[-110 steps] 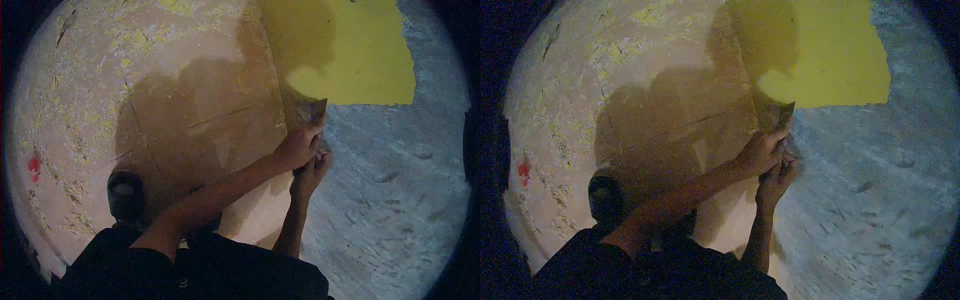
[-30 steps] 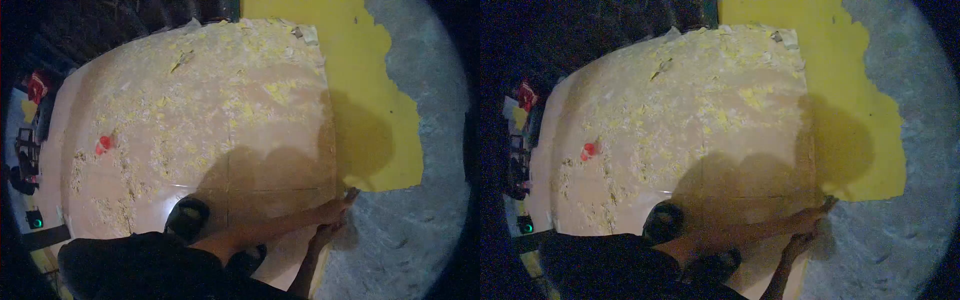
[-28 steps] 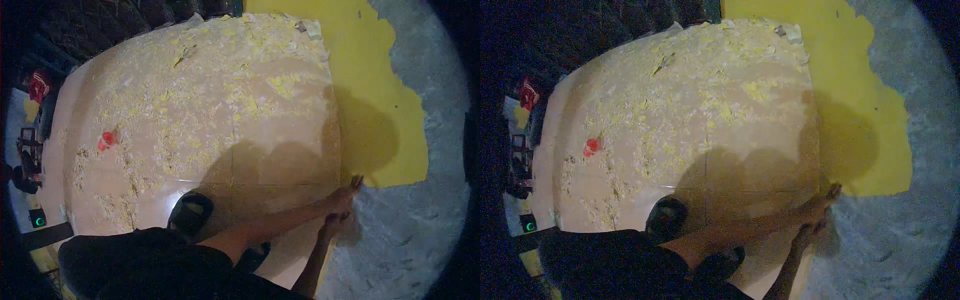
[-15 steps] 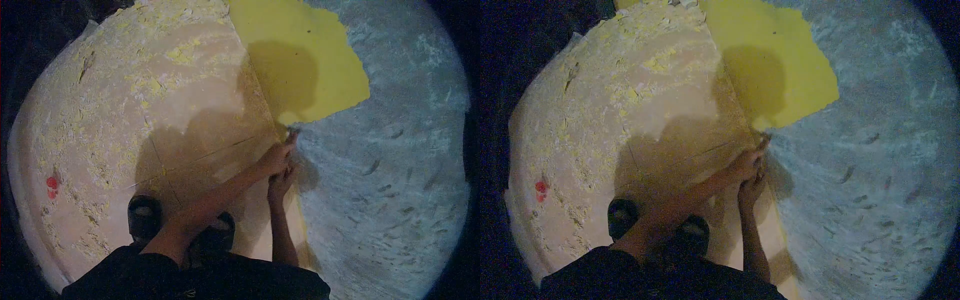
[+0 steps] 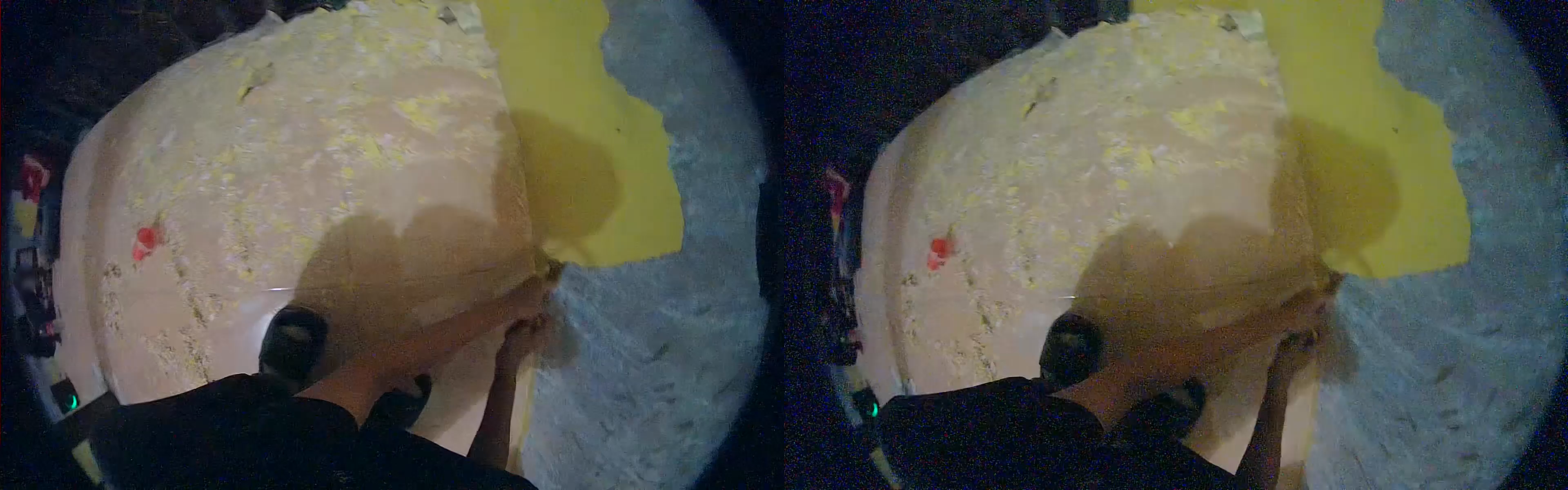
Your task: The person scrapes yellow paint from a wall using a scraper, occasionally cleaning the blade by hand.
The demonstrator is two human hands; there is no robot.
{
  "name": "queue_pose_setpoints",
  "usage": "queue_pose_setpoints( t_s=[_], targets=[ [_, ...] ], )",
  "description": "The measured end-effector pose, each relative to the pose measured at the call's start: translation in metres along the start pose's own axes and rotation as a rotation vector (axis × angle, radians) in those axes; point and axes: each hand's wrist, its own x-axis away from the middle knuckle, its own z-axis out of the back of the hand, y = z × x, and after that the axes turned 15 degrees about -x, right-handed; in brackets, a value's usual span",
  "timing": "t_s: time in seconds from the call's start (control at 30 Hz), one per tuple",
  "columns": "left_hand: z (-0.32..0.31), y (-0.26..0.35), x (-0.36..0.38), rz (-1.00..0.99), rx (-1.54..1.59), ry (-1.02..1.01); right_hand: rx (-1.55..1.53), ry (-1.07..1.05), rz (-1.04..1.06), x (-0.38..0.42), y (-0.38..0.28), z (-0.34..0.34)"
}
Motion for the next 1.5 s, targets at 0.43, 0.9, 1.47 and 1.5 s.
queue_pose_setpoints(
  t_s=[0.43,0.9,1.47,1.5],
  targets=[
    [0.142,-0.018,0.003,0.21,0.942,0.088,0.113,-0.16,0.14,0.007,-0.028,-0.016],
    [0.172,-0.067,0.143,0.277,1.429,0.537,-0.294,-0.502,-0.091,0.073,-0.121,-0.136],
    [0.353,0.126,0.272,0.603,-0.118,-0.166,-0.095,-1.149,-0.065,0.143,-0.123,-0.186],
    [0.338,0.128,0.274,0.577,0.019,0.045,0.075,-1.19,-0.402,0.148,-0.11,-0.184]
  ],
)
